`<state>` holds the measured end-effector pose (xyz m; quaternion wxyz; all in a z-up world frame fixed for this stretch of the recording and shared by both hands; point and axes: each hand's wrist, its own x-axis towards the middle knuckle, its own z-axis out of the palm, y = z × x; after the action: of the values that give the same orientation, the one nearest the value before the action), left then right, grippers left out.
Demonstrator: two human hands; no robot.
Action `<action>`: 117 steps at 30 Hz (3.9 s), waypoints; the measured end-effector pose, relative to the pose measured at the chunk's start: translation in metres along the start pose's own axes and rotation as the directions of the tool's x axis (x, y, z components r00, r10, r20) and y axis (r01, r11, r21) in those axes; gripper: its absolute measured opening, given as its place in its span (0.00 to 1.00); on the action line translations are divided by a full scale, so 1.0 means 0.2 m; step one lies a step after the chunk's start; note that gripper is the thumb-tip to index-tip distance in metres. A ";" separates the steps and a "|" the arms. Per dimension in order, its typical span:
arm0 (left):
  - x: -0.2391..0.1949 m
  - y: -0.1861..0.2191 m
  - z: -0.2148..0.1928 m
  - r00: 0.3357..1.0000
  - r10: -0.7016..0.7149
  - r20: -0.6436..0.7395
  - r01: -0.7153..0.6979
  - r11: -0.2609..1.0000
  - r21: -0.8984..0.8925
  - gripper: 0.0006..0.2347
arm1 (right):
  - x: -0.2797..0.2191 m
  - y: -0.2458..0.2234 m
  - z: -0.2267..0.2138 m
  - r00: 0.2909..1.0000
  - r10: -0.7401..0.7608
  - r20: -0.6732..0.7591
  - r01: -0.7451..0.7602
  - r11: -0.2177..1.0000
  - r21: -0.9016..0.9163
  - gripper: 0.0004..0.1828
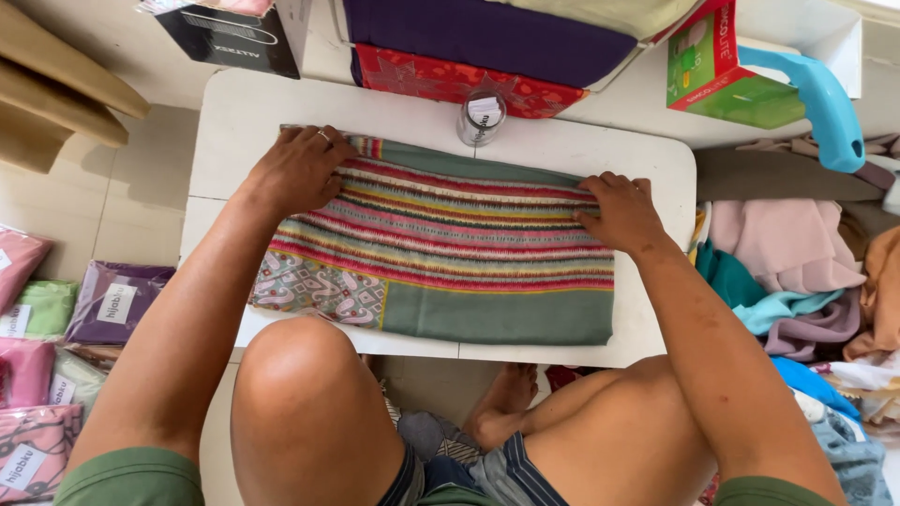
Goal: The person unfolds a patterned cloth on a white table, smooths it out, and folds it into a neat rectangle. They then use a lint roller to remove lint from the folded cloth.
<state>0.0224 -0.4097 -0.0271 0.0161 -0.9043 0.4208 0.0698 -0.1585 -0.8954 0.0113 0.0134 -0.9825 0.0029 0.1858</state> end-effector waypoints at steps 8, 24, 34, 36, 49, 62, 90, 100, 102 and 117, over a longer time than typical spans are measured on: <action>0.05 0.02 -0.05 0.991 -0.104 0.087 0.100 0.994 0.053 0.22 | -0.05 0.03 -0.04 0.994 0.022 -0.109 -0.017 0.999 0.049 0.17; -0.03 0.00 -0.21 0.988 -0.111 0.103 0.109 0.994 0.028 0.14 | -0.21 0.19 -0.05 0.984 0.058 -0.169 0.028 0.882 0.470 0.11; -0.18 -0.06 -0.27 0.982 -0.150 -0.112 0.132 0.979 -0.155 0.07 | -0.21 0.20 -0.04 0.985 0.108 -0.133 -0.015 0.825 0.565 0.11; -0.16 -0.10 -0.24 0.979 -0.144 -0.145 0.121 0.981 -0.152 0.06 | -0.20 0.20 -0.06 0.983 0.135 -0.122 -0.039 0.815 0.578 0.10; -0.24 -0.14 -0.28 0.943 -0.323 -0.079 0.194 0.726 -0.660 0.07 | -0.28 0.26 -0.11 0.970 0.242 0.034 -0.180 0.613 0.769 0.11; -0.05 -0.21 -0.03 0.873 -0.449 -0.188 0.317 0.818 -0.480 0.07 | -0.04 0.29 0.08 0.891 0.412 -0.190 -0.178 0.703 0.688 0.08; -0.57 0.23 0.21 0.991 0.026 -0.131 -0.042 0.991 -0.123 0.50 | -0.27 -0.30 0.10 0.946 -0.322 -0.023 0.322 0.947 0.001 0.82; -0.59 0.27 0.28 0.947 0.110 -0.301 -0.140 0.987 -0.081 0.50 | -0.40 -0.25 -0.06 0.938 -0.339 -0.067 0.329 0.936 -0.123 0.67; -0.57 0.21 0.18 0.910 0.097 -0.403 -0.170 0.974 -0.149 0.49 | -0.46 -0.35 -0.31 0.900 -0.383 -0.208 0.361 0.922 -0.137 0.56; -0.49 0.56 -1.10 0.965 -0.194 0.178 0.228 0.953 -0.199 0.25 | -0.52 0.00 -1.05 0.717 0.535 -0.447 -0.388 0.839 0.382 0.38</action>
<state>-0.0998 -0.4271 0.2068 -0.0426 -0.9322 0.3088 0.1839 -0.1796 -0.9007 0.2449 0.0937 -0.9506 0.2780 -0.1012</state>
